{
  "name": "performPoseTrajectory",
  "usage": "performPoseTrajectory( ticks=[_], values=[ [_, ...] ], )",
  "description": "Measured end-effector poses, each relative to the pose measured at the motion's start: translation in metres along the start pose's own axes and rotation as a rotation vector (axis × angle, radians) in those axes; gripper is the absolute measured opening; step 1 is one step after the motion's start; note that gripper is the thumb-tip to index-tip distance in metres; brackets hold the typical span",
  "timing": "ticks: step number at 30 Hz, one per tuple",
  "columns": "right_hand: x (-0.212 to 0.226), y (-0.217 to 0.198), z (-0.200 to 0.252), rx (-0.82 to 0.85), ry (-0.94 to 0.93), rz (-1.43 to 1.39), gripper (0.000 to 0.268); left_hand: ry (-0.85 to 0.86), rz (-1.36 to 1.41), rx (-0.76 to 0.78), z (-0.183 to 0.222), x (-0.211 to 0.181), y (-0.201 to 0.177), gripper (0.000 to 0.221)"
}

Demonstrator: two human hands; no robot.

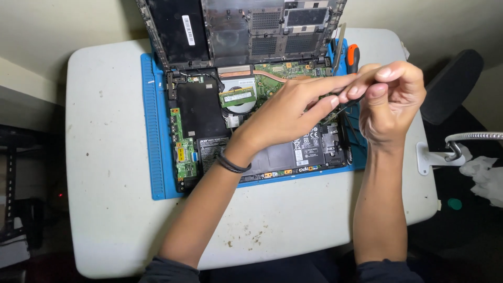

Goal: Disassembling a laptop to remove the internal battery, including prying the case open and unscrewing the battery mount.

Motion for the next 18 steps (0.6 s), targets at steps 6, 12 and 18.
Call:
performPoseTrajectory(
  ticks=[6,12,18],
  values=[
    [0.0,-0.003,0.003,-0.034,-0.04,0.098,0.014,-0.101,0.029,-0.138,-0.006,0.016,0.02,0.035],
    [-0.022,0.009,0.005,0.02,-0.086,-0.027,0.006,0.078,0.173,-0.249,0.002,0.032,0.027,0.033],
    [-0.021,0.008,-0.003,0.049,-0.058,-0.079,0.007,0.152,0.205,-0.291,0.002,0.037,0.023,0.029]
  ],
)
Point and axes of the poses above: each hand's wrist, its own z-axis away from the middle knuckle, its own y-axis out of the palm, x = y × z, the point moved 5 cm from there along -z, towards the middle knuckle, and after that the axes turned 15 degrees about y, right-handed, at the moved point
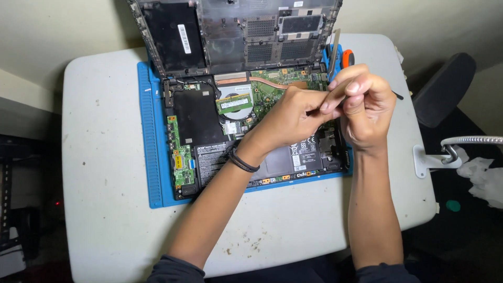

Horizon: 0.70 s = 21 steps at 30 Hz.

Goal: Disassembling a laptop to remove the internal battery, including prying the case open and unscrewing the battery mount.

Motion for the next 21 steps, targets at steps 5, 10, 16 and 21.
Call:
performPoseTrajectory(
  ticks=[5,10,16,21],
  values=[
    [-0.015,-0.026,0.007,-0.022,-0.005,-0.026,0.005,0.075,-0.17,-0.051,-0.008,-0.01,0.012,0.031],
    [-0.022,-0.039,0.013,-0.058,0.005,-0.058,0.004,0.085,-0.303,-0.099,-0.01,-0.016,0.015,0.028],
    [-0.022,-0.035,0.01,-0.058,0.029,-0.063,0.01,0.06,-0.356,-0.14,-0.004,0.003,0.019,0.018],
    [-0.024,-0.039,0.018,-0.101,0.039,-0.002,0.014,0.097,-0.265,-0.072,-0.01,-0.003,0.016,0.023]
  ],
)
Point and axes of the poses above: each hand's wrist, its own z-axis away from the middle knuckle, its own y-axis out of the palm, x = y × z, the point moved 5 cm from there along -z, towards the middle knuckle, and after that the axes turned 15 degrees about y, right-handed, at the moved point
